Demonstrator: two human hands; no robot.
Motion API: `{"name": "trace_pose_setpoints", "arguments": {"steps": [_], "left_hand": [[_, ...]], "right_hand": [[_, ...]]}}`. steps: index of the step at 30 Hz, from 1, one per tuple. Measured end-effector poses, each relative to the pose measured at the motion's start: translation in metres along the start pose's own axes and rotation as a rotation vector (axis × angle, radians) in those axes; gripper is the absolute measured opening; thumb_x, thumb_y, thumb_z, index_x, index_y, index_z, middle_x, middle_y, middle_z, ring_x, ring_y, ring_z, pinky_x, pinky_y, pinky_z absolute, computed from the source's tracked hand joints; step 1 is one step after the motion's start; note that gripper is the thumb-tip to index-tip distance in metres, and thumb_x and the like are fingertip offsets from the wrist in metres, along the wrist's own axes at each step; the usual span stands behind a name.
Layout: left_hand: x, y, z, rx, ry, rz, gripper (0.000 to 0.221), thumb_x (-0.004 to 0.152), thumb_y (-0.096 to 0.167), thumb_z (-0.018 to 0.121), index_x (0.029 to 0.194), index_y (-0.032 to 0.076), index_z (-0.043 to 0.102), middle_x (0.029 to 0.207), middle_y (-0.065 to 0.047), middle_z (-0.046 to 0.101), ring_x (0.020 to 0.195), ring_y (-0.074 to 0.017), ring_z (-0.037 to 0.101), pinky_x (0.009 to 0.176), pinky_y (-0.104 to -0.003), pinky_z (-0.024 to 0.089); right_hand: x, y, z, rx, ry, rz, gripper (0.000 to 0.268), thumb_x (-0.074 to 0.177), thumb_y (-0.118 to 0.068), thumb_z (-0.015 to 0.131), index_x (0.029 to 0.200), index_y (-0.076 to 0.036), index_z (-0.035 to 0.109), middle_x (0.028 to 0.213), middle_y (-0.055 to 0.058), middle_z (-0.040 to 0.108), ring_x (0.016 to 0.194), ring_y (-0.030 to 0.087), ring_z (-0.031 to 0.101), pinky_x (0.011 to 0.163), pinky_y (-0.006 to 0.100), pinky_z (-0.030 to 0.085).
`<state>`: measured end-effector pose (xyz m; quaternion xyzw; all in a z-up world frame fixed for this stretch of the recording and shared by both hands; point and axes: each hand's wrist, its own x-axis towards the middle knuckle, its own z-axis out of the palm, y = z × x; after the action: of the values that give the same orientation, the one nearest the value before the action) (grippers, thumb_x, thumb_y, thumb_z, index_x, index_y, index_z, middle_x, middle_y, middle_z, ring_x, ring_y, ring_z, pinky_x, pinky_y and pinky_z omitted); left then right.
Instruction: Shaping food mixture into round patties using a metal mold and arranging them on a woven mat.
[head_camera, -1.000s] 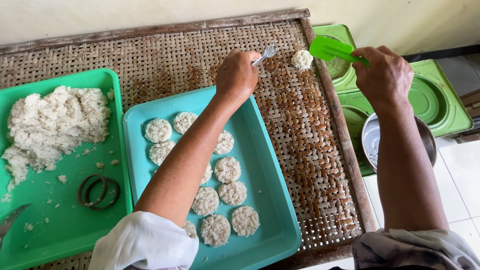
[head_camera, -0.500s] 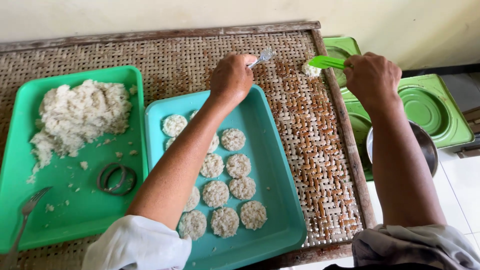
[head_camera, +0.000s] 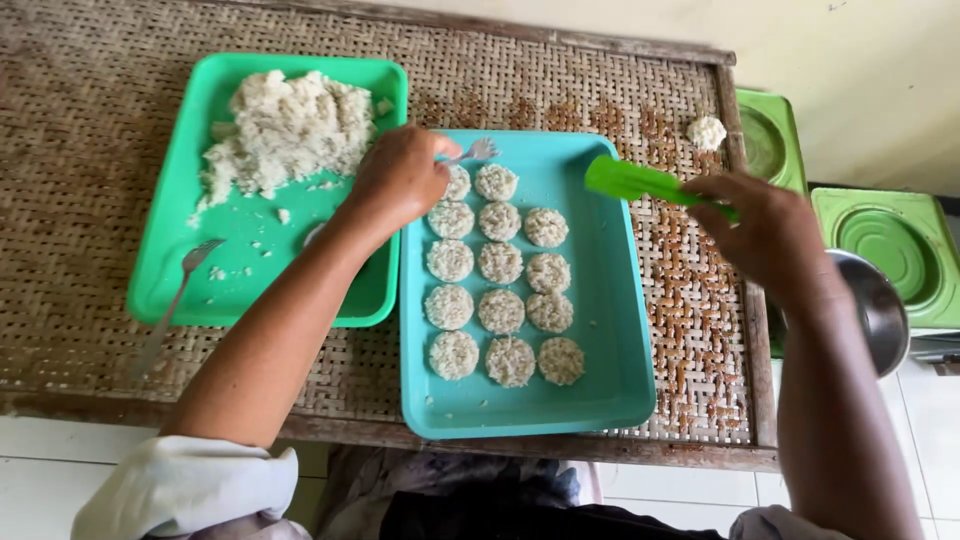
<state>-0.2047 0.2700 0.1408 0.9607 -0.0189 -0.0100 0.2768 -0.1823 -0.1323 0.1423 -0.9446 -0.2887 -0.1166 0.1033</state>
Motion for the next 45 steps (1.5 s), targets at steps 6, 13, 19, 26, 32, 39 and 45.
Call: {"name": "trace_pose_setpoints", "arguments": {"steps": [6, 13, 19, 26, 32, 39, 45], "left_hand": [[-0.021, -0.053, 0.012, 0.051, -0.003, -0.063, 0.036, 0.090, 0.016, 0.058, 0.120, 0.019, 0.078, 0.112, -0.023, 0.070, 0.110, -0.0466, 0.068, 0.093, -0.056, 0.056], [-0.004, -0.066, 0.023, 0.013, 0.014, -0.060, 0.037, 0.091, 0.017, 0.058, 0.123, 0.020, 0.076, 0.109, -0.018, 0.066, 0.109, -0.0431, 0.068, 0.092, -0.054, 0.057], [0.000, -0.063, 0.025, 0.053, 0.063, -0.024, 0.038, 0.092, 0.012, 0.058, 0.127, 0.014, 0.073, 0.109, -0.017, 0.064, 0.104, -0.0424, 0.070, 0.093, -0.052, 0.057], [0.001, -0.077, 0.028, 0.074, 0.075, -0.044, 0.035, 0.094, 0.010, 0.061, 0.127, 0.013, 0.074, 0.106, -0.017, 0.062, 0.100, -0.0414, 0.070, 0.091, -0.052, 0.058], [-0.002, -0.087, 0.030, 0.035, 0.046, -0.078, 0.035, 0.095, 0.008, 0.060, 0.127, 0.014, 0.074, 0.106, -0.015, 0.061, 0.101, -0.0411, 0.070, 0.091, -0.052, 0.057], [-0.009, -0.088, 0.023, -0.020, 0.091, -0.071, 0.038, 0.095, 0.009, 0.058, 0.128, 0.018, 0.074, 0.105, -0.014, 0.062, 0.102, -0.0406, 0.070, 0.092, -0.052, 0.056], [-0.010, -0.060, 0.004, -0.020, 0.168, 0.029, 0.039, 0.095, 0.011, 0.057, 0.130, 0.019, 0.073, 0.106, -0.018, 0.064, 0.105, -0.0454, 0.068, 0.094, -0.055, 0.054]], "right_hand": [[0.034, -0.088, -0.009, 0.062, -0.172, 0.092, 0.023, 0.101, -0.012, 0.065, 0.121, -0.008, 0.073, 0.100, 0.019, 0.076, 0.087, 0.038, 0.074, 0.089, 0.049, 0.056], [0.075, -0.067, 0.031, -0.092, -0.318, 0.148, 0.025, 0.099, -0.019, 0.064, 0.123, -0.017, 0.073, 0.108, 0.012, 0.076, 0.101, 0.035, 0.072, 0.094, 0.053, 0.050], [0.086, -0.077, 0.045, -0.075, -0.394, 0.191, 0.022, 0.099, -0.018, 0.064, 0.119, -0.017, 0.075, 0.109, 0.013, 0.076, 0.100, 0.034, 0.073, 0.088, 0.048, 0.056], [0.095, -0.076, 0.073, -0.101, -0.374, 0.123, 0.021, 0.099, -0.020, 0.066, 0.118, -0.022, 0.074, 0.107, 0.010, 0.075, 0.100, 0.033, 0.073, 0.085, 0.048, 0.058], [0.105, -0.097, 0.094, -0.040, -0.351, 0.118, 0.023, 0.099, -0.020, 0.066, 0.121, -0.024, 0.073, 0.104, 0.009, 0.075, 0.099, 0.033, 0.072, 0.084, 0.048, 0.058], [0.098, -0.084, 0.108, 0.341, -0.256, 0.191, 0.025, 0.097, -0.018, 0.068, 0.121, -0.022, 0.074, 0.103, 0.010, 0.074, 0.095, 0.035, 0.071, 0.081, 0.048, 0.054], [0.058, -0.048, 0.092, 0.592, -0.122, 0.318, 0.027, 0.094, -0.020, 0.072, 0.120, -0.023, 0.073, 0.101, 0.002, 0.073, 0.087, 0.016, 0.064, 0.081, 0.036, 0.052]]}}
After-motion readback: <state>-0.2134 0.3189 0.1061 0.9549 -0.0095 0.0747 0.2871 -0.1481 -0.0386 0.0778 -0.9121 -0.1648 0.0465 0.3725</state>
